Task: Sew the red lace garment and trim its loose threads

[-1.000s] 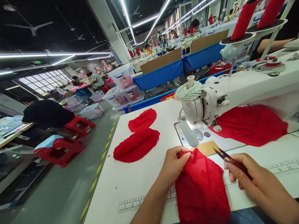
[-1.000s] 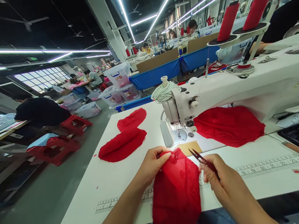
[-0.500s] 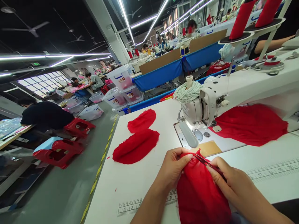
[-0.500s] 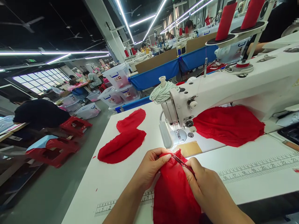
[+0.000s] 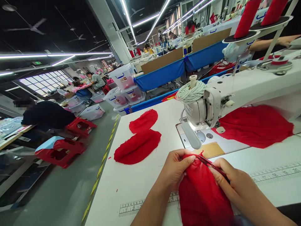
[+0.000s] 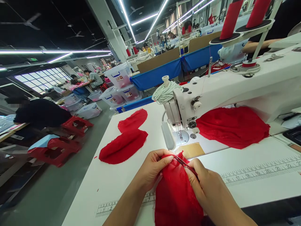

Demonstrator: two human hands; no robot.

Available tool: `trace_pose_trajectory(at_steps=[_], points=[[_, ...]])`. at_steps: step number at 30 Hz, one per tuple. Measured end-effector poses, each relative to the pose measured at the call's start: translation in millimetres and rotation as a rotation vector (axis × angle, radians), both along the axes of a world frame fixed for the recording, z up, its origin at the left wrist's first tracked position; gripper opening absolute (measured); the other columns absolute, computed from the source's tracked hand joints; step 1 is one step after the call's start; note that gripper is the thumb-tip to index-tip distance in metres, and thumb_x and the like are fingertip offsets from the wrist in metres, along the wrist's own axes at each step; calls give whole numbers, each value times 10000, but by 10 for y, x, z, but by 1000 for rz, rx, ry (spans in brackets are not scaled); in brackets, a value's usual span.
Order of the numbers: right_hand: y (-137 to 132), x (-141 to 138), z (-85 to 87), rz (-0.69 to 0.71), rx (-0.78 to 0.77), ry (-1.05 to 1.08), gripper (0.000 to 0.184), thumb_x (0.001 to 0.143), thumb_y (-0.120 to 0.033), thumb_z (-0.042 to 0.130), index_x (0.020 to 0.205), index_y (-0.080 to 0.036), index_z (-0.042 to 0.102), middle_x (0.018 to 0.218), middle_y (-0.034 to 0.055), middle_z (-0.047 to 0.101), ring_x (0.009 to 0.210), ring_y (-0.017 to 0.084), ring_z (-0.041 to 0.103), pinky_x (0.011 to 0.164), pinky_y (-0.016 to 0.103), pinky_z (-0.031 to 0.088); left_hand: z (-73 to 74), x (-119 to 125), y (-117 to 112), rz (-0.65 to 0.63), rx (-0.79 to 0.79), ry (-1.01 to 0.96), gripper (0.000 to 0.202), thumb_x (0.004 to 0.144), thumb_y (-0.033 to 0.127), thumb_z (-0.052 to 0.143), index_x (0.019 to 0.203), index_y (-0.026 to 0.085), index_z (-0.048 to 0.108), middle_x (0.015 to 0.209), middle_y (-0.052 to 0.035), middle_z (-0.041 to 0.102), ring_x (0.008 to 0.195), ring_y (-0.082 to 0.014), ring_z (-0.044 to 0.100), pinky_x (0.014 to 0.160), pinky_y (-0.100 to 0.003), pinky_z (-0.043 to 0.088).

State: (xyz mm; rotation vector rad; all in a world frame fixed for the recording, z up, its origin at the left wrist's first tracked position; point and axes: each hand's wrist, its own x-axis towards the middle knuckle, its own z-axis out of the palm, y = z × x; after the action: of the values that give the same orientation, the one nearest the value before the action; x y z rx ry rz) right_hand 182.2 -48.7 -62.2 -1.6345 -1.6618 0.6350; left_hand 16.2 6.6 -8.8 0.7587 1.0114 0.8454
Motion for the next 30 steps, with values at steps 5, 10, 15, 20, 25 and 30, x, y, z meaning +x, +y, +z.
trace_pose_trajectory(at_steps=[5, 10, 15, 20, 25, 30], points=[[1, -6, 64, 56, -71, 130, 280, 970, -482, 360, 851, -297, 534, 636, -9, 674, 549, 227, 622, 528, 323, 415, -11, -7, -8, -20, 4, -4, 394, 544, 414, 917, 691, 102, 725, 607, -14, 618, 569, -78, 509, 569, -197, 379], [-9, -10, 74, 50, -112, 157, 278, 973, -487, 358, 828, -295, 497, 632, -38, 640, 566, 213, 594, 569, 327, 401, -17, -13, -8, -23, 4, -29, 385, 554, 411, 915, 678, 106, 716, 548, 19, 575, 498, -43, 423, 527, -188, 345], [-18, -24, 94, 54, -94, 163, 271, 971, -479, 367, 814, -294, 487, 626, -43, 629, 554, 208, 590, 566, 320, 398, -24, -18, -13, -29, 3, -26, 385, 563, 409, 912, 683, 105, 708, 580, 2, 593, 538, -61, 477, 532, -185, 341], [-19, -31, 150, 56, -113, 188, 265, 972, -467, 381, 790, -294, 466, 601, -52, 607, 540, 200, 575, 563, 313, 395, -22, -21, -8, -33, -1, -17, 392, 558, 420, 912, 673, 110, 703, 579, 2, 596, 544, -66, 478, 544, -193, 348], [-23, -19, 117, 81, -112, 182, 259, 979, -447, 382, 783, -291, 449, 594, -49, 599, 529, 194, 550, 556, 315, 390, -8, -15, -4, -21, 7, -6, 406, 542, 428, 917, 672, 107, 706, 567, 7, 591, 519, -56, 445, 528, -197, 330], [-26, -21, 117, 69, -135, 186, 281, 986, -483, 365, 815, -288, 473, 621, -45, 615, 558, 199, 567, 572, 321, 391, -24, -19, -15, -28, -16, -6, 425, 527, 435, 920, 673, 107, 691, 603, -15, 612, 562, -80, 504, 551, -200, 353]])
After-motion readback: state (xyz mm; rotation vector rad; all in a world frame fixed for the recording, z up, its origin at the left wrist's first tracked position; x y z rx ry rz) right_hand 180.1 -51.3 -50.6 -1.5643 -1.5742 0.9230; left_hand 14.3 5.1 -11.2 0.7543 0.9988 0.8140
